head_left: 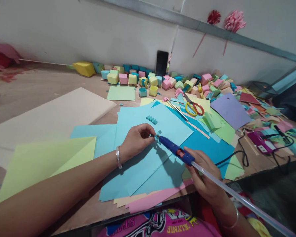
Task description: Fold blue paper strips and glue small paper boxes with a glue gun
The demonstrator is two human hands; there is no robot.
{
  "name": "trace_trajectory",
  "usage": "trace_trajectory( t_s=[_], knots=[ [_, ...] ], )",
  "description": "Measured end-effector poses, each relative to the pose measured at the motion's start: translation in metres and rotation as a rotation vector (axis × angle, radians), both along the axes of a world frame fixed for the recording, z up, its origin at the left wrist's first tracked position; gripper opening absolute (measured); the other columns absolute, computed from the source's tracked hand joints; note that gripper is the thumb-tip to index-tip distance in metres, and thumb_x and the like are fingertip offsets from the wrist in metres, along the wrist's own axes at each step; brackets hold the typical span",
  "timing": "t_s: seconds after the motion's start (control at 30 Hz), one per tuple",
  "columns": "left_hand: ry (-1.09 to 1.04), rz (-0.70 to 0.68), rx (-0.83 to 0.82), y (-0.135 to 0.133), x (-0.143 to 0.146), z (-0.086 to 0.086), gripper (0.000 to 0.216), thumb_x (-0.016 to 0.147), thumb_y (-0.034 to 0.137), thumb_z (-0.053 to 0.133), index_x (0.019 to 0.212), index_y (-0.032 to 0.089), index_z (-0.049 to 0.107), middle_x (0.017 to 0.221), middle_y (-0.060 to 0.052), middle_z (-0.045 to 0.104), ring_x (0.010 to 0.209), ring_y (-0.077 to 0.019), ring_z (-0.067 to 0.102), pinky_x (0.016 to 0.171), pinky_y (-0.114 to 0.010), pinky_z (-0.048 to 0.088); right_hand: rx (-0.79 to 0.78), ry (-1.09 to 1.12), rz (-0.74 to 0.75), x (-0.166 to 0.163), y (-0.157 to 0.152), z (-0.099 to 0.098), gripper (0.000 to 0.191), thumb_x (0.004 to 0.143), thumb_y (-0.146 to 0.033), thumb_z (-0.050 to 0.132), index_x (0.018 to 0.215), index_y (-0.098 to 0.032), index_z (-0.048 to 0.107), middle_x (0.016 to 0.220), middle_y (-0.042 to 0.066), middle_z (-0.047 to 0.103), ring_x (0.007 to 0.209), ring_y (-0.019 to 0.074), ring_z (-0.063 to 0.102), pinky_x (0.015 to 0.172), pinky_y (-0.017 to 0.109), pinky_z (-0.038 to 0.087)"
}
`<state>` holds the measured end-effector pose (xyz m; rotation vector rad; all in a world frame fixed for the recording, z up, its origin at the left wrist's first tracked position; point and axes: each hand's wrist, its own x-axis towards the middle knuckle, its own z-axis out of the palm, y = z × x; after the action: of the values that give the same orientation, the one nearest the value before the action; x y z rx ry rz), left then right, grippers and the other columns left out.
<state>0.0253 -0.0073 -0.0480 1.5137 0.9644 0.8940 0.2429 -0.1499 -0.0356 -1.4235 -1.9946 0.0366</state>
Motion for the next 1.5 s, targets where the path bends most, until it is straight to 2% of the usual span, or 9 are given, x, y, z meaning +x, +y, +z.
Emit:
trace_trajectory(
  t_s=[0.13, 0.27, 0.53, 0.77, 0.97, 1.17, 1.27, 1.37, 1.5],
  knots=[
    [-0.013, 0.004, -0.015, -0.001, 0.0, 0.001, 0.011, 0.062, 0.014, 0.068, 0.069, 0.016, 0.061, 0.068, 0.0, 0.063, 0.06, -0.0098, 0.055, 0.057, -0.023, 0.044, -0.023, 0.022, 0.015, 0.001, -0.001, -0.001, 0.043, 0.09, -0.007, 0.047, 0.13, -0.02, 0.054, 0.12, 0.011, 0.064, 0.112, 0.0219, 0.061, 0.091, 0.033, 0.053],
    [-0.062, 0.011, -0.047, -0.002, 0.001, 0.003, 0.013, 0.062, 0.014, 0.071, 0.066, 0.016, 0.058, 0.073, -0.002, 0.067, 0.065, -0.0118, 0.06, 0.061, -0.024, 0.048, -0.028, 0.006, -0.007, 0.002, -0.004, -0.001, 0.044, 0.09, -0.008, 0.05, 0.131, -0.022, 0.054, 0.119, 0.011, 0.065, 0.109, 0.0225, 0.063, 0.087, 0.033, 0.054],
    [-0.078, 0.012, -0.069, -0.002, 0.001, 0.005, 0.012, 0.062, 0.012, 0.07, 0.066, 0.016, 0.058, 0.073, -0.002, 0.067, 0.064, -0.0105, 0.059, 0.059, -0.023, 0.048, -0.032, -0.003, 0.039, 0.004, -0.007, -0.002, 0.046, 0.091, -0.009, 0.05, 0.136, -0.018, 0.05, 0.119, 0.014, 0.064, 0.112, 0.0228, 0.062, 0.087, 0.033, 0.054],
    [-0.101, -0.004, -0.089, -0.002, 0.001, 0.004, 0.013, 0.062, 0.012, 0.071, 0.064, 0.015, 0.058, 0.073, -0.002, 0.067, 0.064, -0.0101, 0.06, 0.06, -0.023, 0.048, -0.013, 0.018, -0.014, 0.003, -0.005, -0.002, 0.04, 0.091, -0.008, 0.049, 0.128, -0.02, 0.058, 0.117, 0.012, 0.065, 0.108, 0.022, 0.064, 0.086, 0.033, 0.055],
    [-0.095, -0.007, -0.085, -0.001, 0.001, 0.004, 0.012, 0.062, 0.012, 0.07, 0.062, 0.015, 0.059, 0.074, -0.002, 0.068, 0.064, -0.0103, 0.06, 0.061, -0.023, 0.05, 0.0, 0.019, 0.02, 0.001, -0.006, 0.001, 0.045, 0.091, -0.01, 0.049, 0.134, -0.021, 0.052, 0.116, 0.013, 0.066, 0.107, 0.0229, 0.065, 0.085, 0.034, 0.056],
    [-0.076, -0.008, -0.055, -0.002, 0.001, 0.004, 0.012, 0.062, 0.014, 0.07, 0.061, 0.015, 0.059, 0.073, -0.003, 0.069, 0.065, -0.0115, 0.061, 0.06, -0.024, 0.051, -0.023, 0.016, -0.038, 0.0, -0.005, -0.002, 0.044, 0.089, -0.012, 0.049, 0.132, -0.023, 0.053, 0.116, 0.01, 0.066, 0.107, 0.0234, 0.064, 0.086, 0.035, 0.055],
    [-0.071, -0.023, -0.048, -0.002, 0.001, 0.003, 0.011, 0.062, 0.014, 0.07, 0.061, 0.016, 0.059, 0.072, -0.003, 0.069, 0.065, -0.0117, 0.062, 0.061, -0.024, 0.051, -0.105, 0.023, -0.05, 0.001, -0.005, -0.004, 0.052, 0.088, -0.014, 0.049, 0.139, -0.023, 0.045, 0.116, 0.009, 0.065, 0.1, 0.0223, 0.065, 0.082, 0.033, 0.055],
    [-0.076, -0.031, -0.062, -0.003, 0.001, 0.004, 0.01, 0.061, 0.014, 0.069, 0.06, 0.016, 0.059, 0.071, -0.003, 0.069, 0.065, -0.0114, 0.062, 0.061, -0.023, 0.051, -0.243, 0.031, 0.041, 0.002, -0.004, 0.0, 0.055, 0.09, -0.017, 0.048, 0.143, -0.025, 0.039, 0.114, 0.008, 0.064, 0.095, 0.0204, 0.064, 0.078, 0.03, 0.054],
    [-0.082, -0.032, -0.08, -0.003, 0.001, 0.004, 0.01, 0.06, 0.012, 0.068, 0.06, 0.015, 0.059, 0.072, -0.003, 0.07, 0.065, -0.0119, 0.063, 0.06, -0.024, 0.05, -0.427, 0.006, 0.135, -0.002, -0.003, 0.011, 0.054, 0.087, -0.012, 0.046, 0.14, -0.025, 0.043, 0.107, 0.008, 0.062, 0.091, 0.0205, 0.06, 0.076, 0.031, 0.052]
  ],
)
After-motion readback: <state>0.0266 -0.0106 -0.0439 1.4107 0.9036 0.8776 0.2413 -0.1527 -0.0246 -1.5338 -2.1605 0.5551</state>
